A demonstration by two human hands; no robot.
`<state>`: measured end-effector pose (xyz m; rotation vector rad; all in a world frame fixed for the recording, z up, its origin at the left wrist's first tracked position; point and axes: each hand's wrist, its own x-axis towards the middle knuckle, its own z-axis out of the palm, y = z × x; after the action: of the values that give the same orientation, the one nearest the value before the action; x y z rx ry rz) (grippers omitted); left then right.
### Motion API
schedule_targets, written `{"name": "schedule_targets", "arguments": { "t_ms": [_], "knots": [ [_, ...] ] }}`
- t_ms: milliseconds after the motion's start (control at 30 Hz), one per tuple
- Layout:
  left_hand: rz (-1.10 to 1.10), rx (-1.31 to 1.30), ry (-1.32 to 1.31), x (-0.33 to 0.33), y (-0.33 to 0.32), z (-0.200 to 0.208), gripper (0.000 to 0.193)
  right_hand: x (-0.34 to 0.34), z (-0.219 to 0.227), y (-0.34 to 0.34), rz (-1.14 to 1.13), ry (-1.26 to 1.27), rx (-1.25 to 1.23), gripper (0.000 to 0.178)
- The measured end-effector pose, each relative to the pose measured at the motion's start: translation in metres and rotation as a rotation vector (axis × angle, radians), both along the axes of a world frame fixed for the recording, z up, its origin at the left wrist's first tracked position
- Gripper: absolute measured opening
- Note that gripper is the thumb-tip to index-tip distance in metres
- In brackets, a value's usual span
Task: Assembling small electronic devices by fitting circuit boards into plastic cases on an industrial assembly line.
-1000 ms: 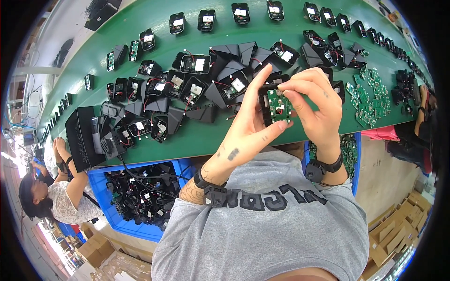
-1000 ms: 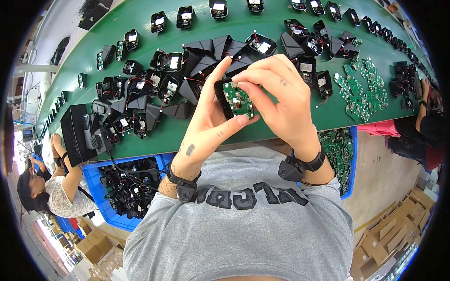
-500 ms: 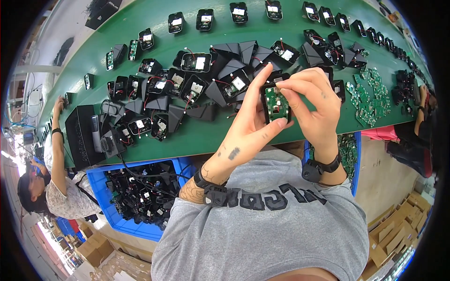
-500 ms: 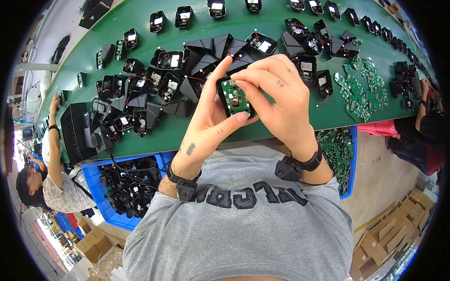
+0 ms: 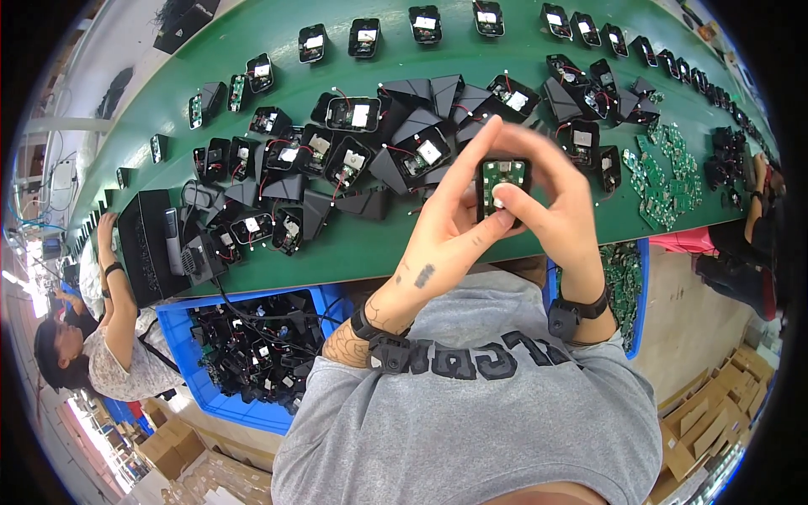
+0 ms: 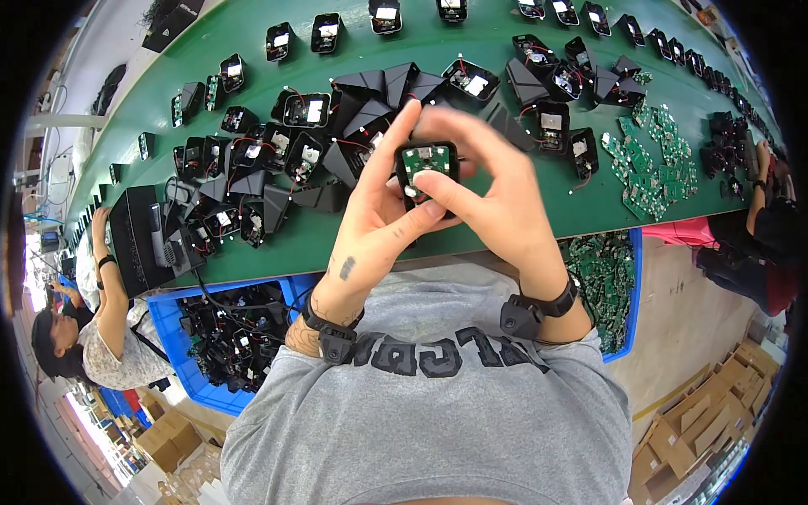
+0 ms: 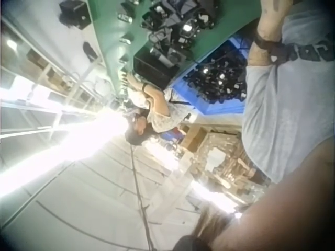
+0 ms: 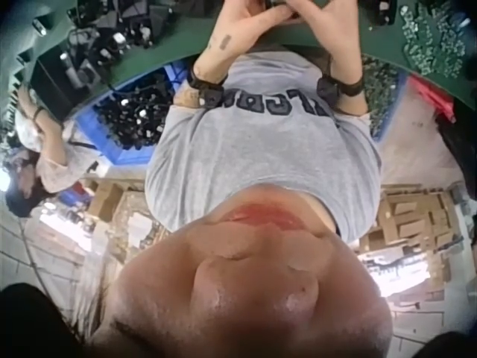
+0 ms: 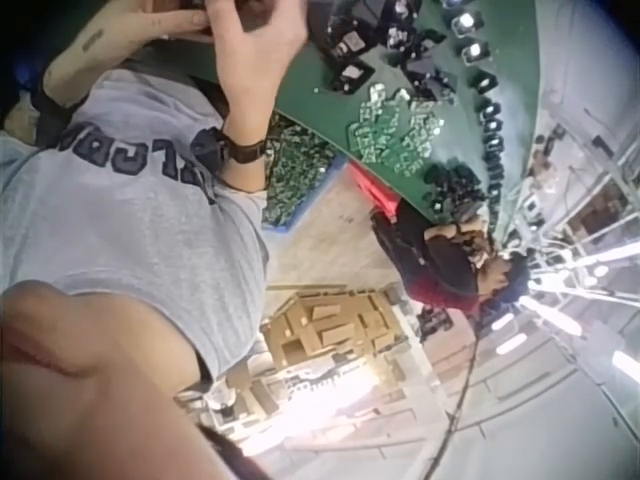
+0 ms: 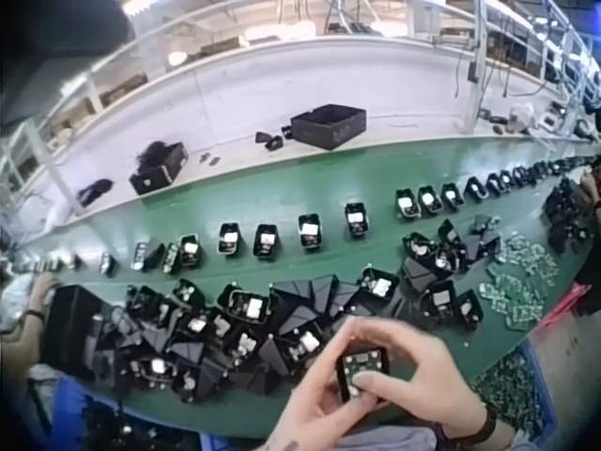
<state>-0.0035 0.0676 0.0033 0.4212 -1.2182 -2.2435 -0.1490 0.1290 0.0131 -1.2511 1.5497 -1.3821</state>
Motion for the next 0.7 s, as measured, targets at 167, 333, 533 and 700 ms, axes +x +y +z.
{"name": "schedule_targets", "arguments": {
  "t_ms": [167,333,533,700],
  "knots": [
    [-0.057,0.068,-0.01,0.002,0.0,0.003,0.068,0.006,-0.01,0.004,-0.013,-0.394,0.017,0.043],
    [0.036,-0.165,-0.032,-0.002,0.002,-0.008,0.052,0.006,-0.015,0.003,0.006,-0.416,-0.07,0.04],
    [0.112,-0.254,-0.042,-0.004,0.0,-0.018,0.034,0.004,-0.009,-0.002,0.07,-0.426,-0.02,0.038],
    [0.23,-0.351,-0.032,-0.003,0.003,-0.023,0.035,-0.002,0.0,-0.009,0.129,-0.332,-0.008,0.042]
  ]
}}
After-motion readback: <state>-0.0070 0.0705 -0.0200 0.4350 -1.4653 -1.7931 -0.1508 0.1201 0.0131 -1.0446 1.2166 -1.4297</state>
